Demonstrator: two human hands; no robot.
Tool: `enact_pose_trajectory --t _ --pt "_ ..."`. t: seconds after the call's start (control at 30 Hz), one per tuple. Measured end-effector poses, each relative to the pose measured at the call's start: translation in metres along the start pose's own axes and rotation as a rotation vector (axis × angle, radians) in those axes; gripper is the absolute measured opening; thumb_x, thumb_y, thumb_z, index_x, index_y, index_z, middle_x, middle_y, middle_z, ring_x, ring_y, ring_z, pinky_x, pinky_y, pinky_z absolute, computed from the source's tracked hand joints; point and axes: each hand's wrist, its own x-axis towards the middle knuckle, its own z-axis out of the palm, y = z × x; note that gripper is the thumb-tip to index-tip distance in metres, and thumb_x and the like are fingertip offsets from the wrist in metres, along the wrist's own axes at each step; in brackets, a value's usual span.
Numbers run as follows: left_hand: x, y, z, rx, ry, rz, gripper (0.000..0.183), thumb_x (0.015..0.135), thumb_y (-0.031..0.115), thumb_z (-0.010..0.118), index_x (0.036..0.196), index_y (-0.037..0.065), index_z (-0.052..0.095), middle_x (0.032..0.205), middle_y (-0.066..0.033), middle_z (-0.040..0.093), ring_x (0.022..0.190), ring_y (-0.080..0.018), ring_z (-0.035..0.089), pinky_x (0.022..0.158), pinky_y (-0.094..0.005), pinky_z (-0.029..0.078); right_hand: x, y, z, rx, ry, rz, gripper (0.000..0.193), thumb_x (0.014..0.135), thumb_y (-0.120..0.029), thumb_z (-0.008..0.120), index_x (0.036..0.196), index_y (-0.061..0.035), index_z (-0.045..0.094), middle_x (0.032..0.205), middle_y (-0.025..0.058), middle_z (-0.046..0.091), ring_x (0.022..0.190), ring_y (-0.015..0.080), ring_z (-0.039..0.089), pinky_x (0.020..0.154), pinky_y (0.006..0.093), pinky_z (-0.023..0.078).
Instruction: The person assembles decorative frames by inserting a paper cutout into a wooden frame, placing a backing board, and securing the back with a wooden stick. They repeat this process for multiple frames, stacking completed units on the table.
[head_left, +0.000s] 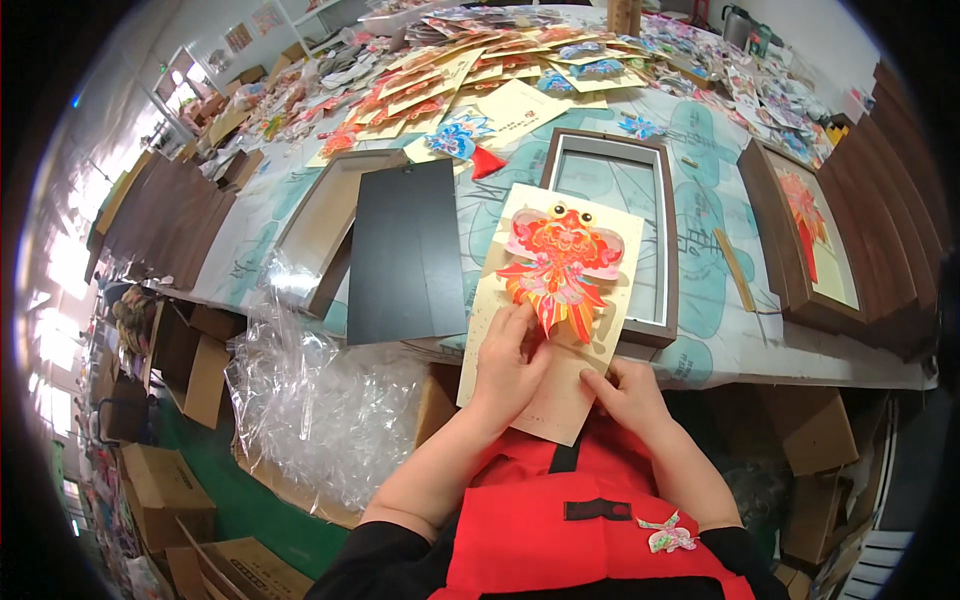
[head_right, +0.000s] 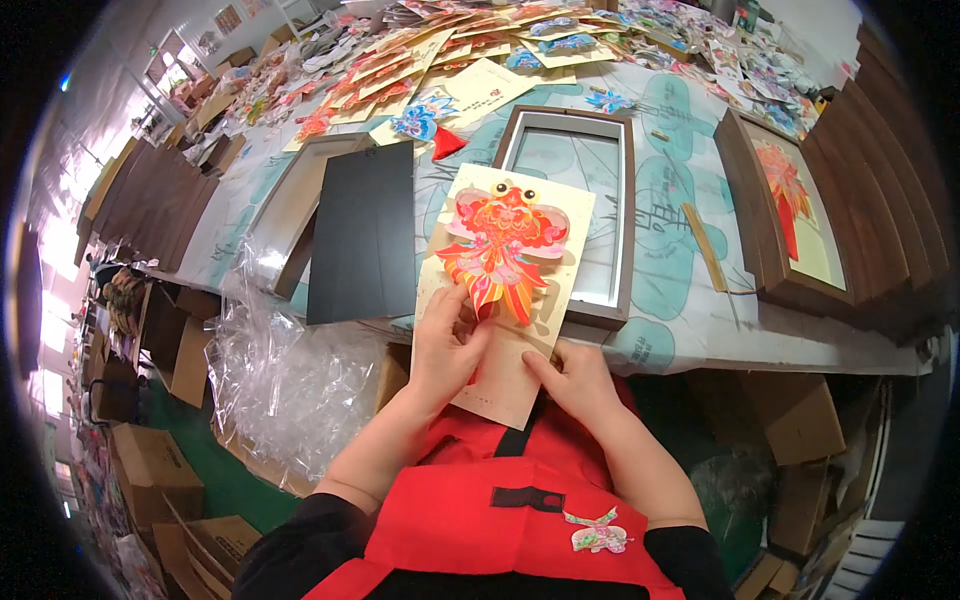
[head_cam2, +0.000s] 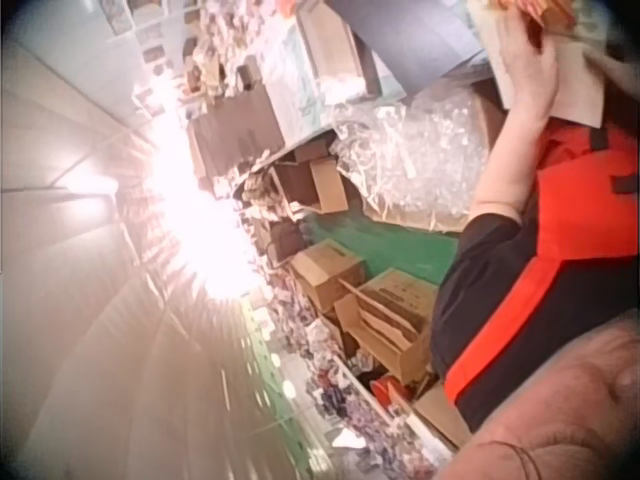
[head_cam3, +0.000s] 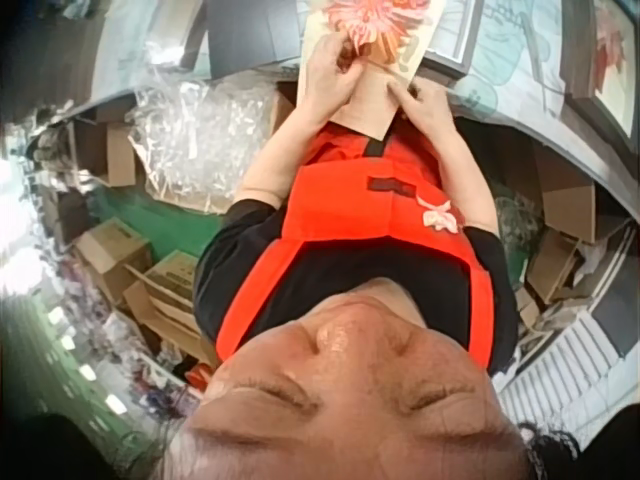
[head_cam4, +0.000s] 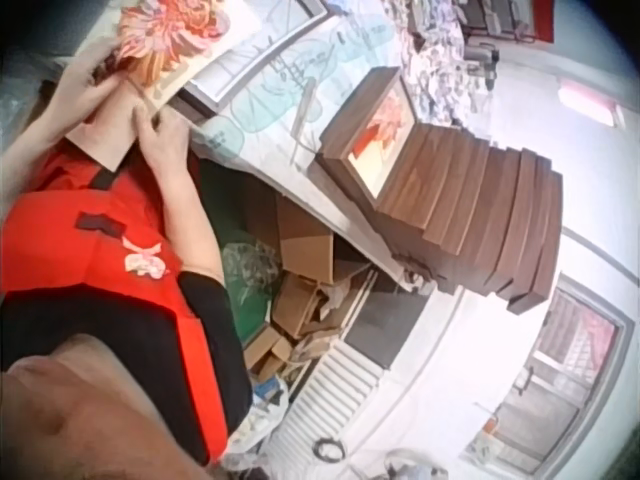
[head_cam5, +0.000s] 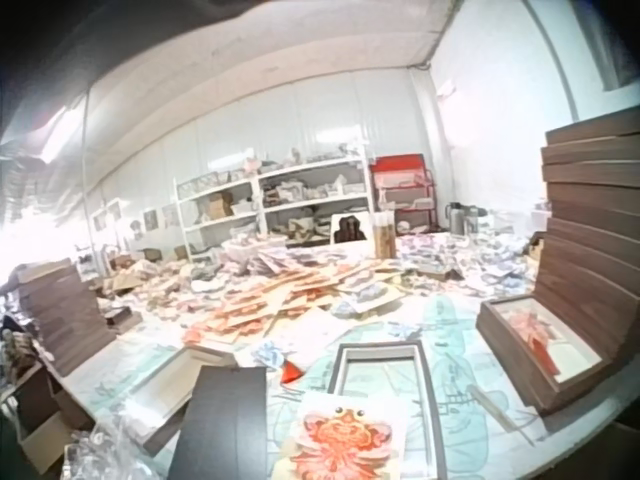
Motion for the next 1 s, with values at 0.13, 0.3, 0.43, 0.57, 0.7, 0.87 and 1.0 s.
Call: enact_pose_trajectory --t 0.13,0.3,0.43,0.57,0.7,0.87,1.0 --pt "0.003 -0.010 0.003 0.275 0.039 0.172 0.033 0.076 0.001 0.064 0.108 0.002 0.057 0.088 -0.0099 0.055 0.070 -0.0189 0.056 0.062 -0.0308 0.047 -0.021 -0.019 -0.010 -0.141 0.179 -0.202 0.020 0.080 -0.019 0.066 0.078 0.0000 0.063 0.069 0.0163 0.061 0.058 0.0296 0.059 0.054 0.0359 0.046" --pt "0.010 -0.005 -0.004 0.091 -0.054 0.002 0.020 0.076 0.003 0.065 0.096 0.003 0.061 0.083 -0.0128 0.058 0.069 -0.0264 0.057 0.061 -0.0340 0.047 -0.008 -0.037 0.008 0.078 0.023 -0.518 0.022 0.086 -0.007 0.053 0.106 0.0014 0.056 0.074 0.0193 0.060 0.066 0.0315 0.061 0.060 0.0363 0.048" --pt "0.010 -0.012 -0.004 -0.179 -0.018 -0.010 0.020 0.077 0.004 0.065 0.097 0.004 0.062 0.081 -0.0128 0.059 0.069 -0.0270 0.057 0.062 -0.0336 0.046 0.005 -0.043 0.018 0.234 -0.059 -0.292 0.026 0.091 -0.004 0.045 0.116 0.0011 0.049 0.072 0.0123 0.059 0.055 0.0183 0.058 0.052 0.0295 0.045" --pt "0.011 -0.006 -0.004 0.067 0.013 0.106 0.019 0.078 0.005 0.064 0.096 0.002 0.062 0.087 -0.0132 0.062 0.075 -0.0285 0.059 0.067 -0.0343 0.046 0.020 -0.035 0.027 0.278 0.041 -0.345 0.014 0.094 -0.007 0.042 0.103 0.0017 0.049 0.066 0.0082 0.056 0.050 0.0143 0.054 0.047 0.0288 0.043" --pt "0.012 -0.009 0.000 0.389 0.081 0.297 0.015 0.079 0.005 0.063 0.093 0.000 0.062 0.088 -0.0130 0.065 0.074 -0.0310 0.060 0.065 -0.0318 0.046 0.030 -0.035 0.025 0.249 0.088 -0.390 0.012 0.094 -0.009 0.044 0.090 0.0018 0.049 0.062 0.0071 0.054 0.049 0.0132 0.053 0.047 0.0286 0.042" --pt "0.014 0.001 -0.006 0.055 -0.050 0.068 0.020 0.077 0.000 0.062 0.097 0.000 0.061 0.079 -0.0153 0.065 0.069 -0.0285 0.063 0.061 -0.0349 0.048 0.041 -0.046 0.021 0.267 0.148 -0.337 0.016 0.092 -0.012 0.049 0.088 0.0026 0.053 0.064 0.0097 0.056 0.054 0.0164 0.054 0.051 0.0307 0.043" --pt "0.014 0.002 -0.008 -0.139 -0.115 -0.147 0.021 0.077 -0.003 0.059 0.098 -0.001 0.061 0.077 -0.0154 0.065 0.069 -0.0230 0.066 0.060 -0.0303 0.049 0.042 -0.055 0.014 0.432 0.050 -0.096 0.015 0.088 -0.011 0.055 0.090 0.0041 0.056 0.071 0.0139 0.060 0.063 0.0188 0.059 0.058 0.0348 0.045"
